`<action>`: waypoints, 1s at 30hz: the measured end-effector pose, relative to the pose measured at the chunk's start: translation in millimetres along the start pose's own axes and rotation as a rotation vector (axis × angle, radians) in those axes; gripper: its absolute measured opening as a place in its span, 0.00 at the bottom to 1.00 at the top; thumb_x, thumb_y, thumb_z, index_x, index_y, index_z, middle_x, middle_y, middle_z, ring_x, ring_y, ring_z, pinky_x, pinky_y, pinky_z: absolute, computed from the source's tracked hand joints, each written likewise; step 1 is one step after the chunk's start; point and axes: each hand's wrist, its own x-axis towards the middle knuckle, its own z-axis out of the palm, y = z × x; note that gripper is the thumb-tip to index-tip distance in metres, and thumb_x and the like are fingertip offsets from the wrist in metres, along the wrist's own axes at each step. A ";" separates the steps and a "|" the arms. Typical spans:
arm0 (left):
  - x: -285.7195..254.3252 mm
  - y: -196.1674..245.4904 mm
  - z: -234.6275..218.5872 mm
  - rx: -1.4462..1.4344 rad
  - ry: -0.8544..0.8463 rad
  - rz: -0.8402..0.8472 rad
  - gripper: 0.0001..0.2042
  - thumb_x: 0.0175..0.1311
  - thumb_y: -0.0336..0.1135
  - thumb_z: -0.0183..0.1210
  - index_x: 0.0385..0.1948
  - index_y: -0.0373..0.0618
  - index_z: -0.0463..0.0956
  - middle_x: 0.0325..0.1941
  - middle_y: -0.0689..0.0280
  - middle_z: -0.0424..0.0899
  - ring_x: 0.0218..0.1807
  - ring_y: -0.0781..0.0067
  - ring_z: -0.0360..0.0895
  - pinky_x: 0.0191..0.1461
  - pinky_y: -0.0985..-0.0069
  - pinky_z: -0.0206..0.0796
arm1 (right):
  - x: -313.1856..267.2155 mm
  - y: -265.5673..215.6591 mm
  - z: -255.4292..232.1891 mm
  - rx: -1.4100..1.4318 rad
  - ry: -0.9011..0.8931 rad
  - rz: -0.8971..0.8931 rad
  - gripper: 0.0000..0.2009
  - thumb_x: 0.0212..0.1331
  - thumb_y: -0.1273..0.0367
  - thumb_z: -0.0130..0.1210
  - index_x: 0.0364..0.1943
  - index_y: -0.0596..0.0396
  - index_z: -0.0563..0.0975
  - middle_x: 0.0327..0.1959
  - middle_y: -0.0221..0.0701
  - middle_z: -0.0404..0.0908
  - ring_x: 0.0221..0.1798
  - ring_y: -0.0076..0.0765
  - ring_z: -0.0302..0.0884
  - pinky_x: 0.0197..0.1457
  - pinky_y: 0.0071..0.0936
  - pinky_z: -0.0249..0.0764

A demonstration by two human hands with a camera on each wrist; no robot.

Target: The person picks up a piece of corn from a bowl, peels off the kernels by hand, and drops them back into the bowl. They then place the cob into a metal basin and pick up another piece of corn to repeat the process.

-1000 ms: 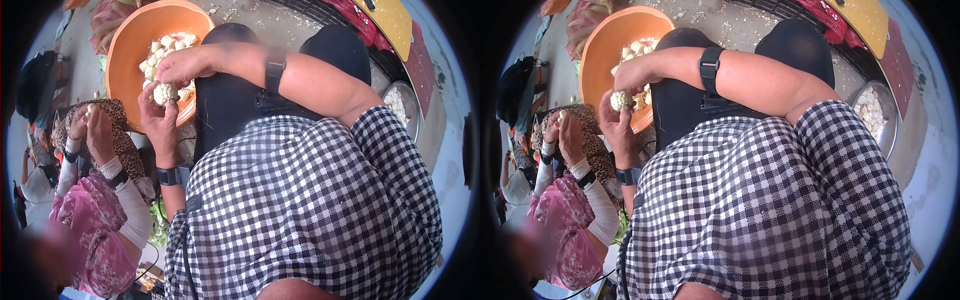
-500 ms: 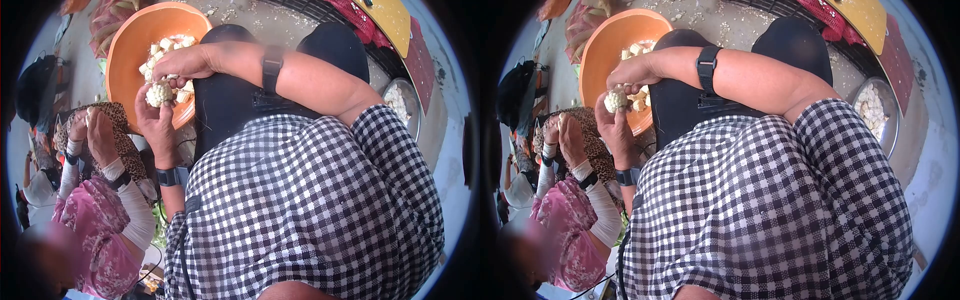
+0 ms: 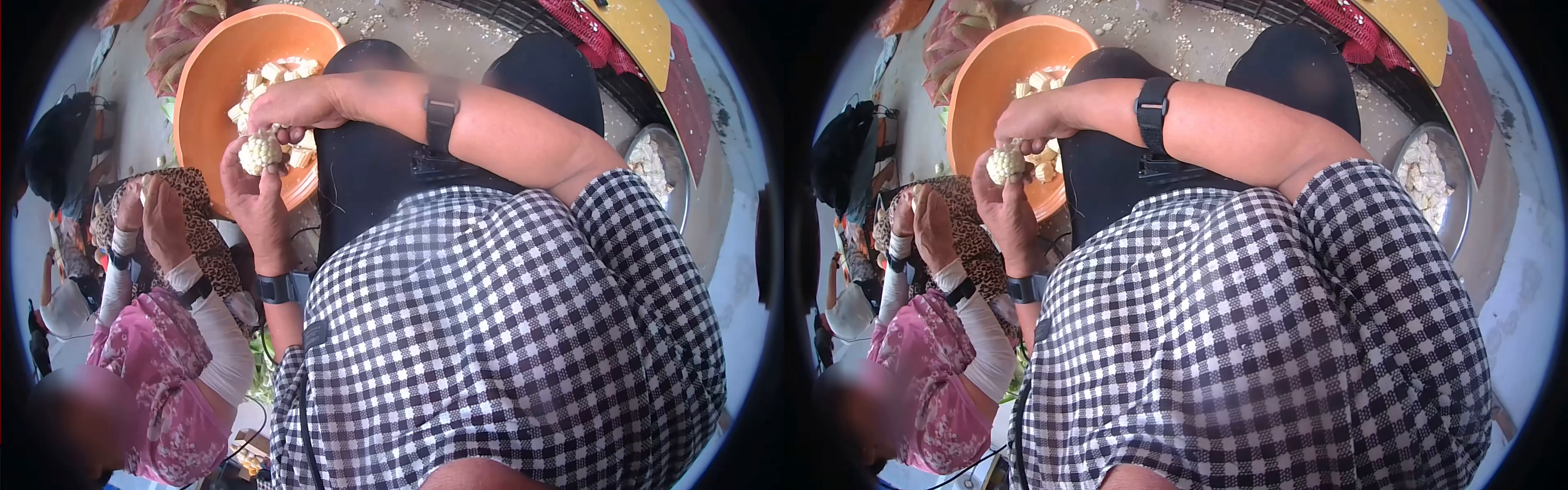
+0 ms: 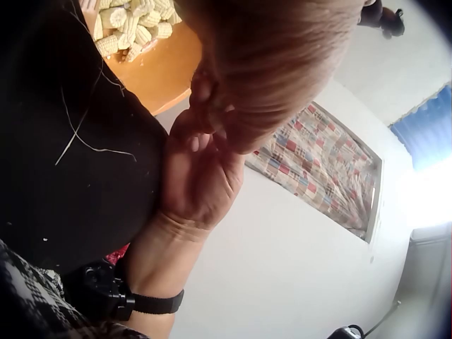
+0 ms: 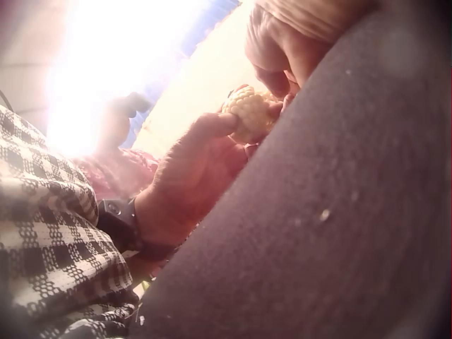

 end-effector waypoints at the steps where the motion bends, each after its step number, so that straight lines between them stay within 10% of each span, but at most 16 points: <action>1: -0.4 -0.6 -1.3 -0.012 -0.007 -0.009 0.19 0.59 0.26 0.56 0.53 0.38 0.64 0.44 0.62 0.75 0.41 0.73 0.74 0.44 0.77 0.65 | -3.1 -2.3 1.9 -0.009 0.004 -0.006 0.09 0.56 0.65 0.47 0.32 0.56 0.75 0.25 0.24 0.72 0.25 0.19 0.62 0.27 0.17 0.61; 30: -2.1 5.5 5.3 0.050 0.020 -0.038 0.19 0.61 0.28 0.57 0.53 0.37 0.64 0.46 0.62 0.74 0.43 0.73 0.74 0.45 0.77 0.66 | -6.2 -1.9 0.5 -0.110 -0.064 -0.027 0.10 0.58 0.63 0.47 0.32 0.54 0.73 0.26 0.22 0.68 0.27 0.20 0.61 0.29 0.18 0.61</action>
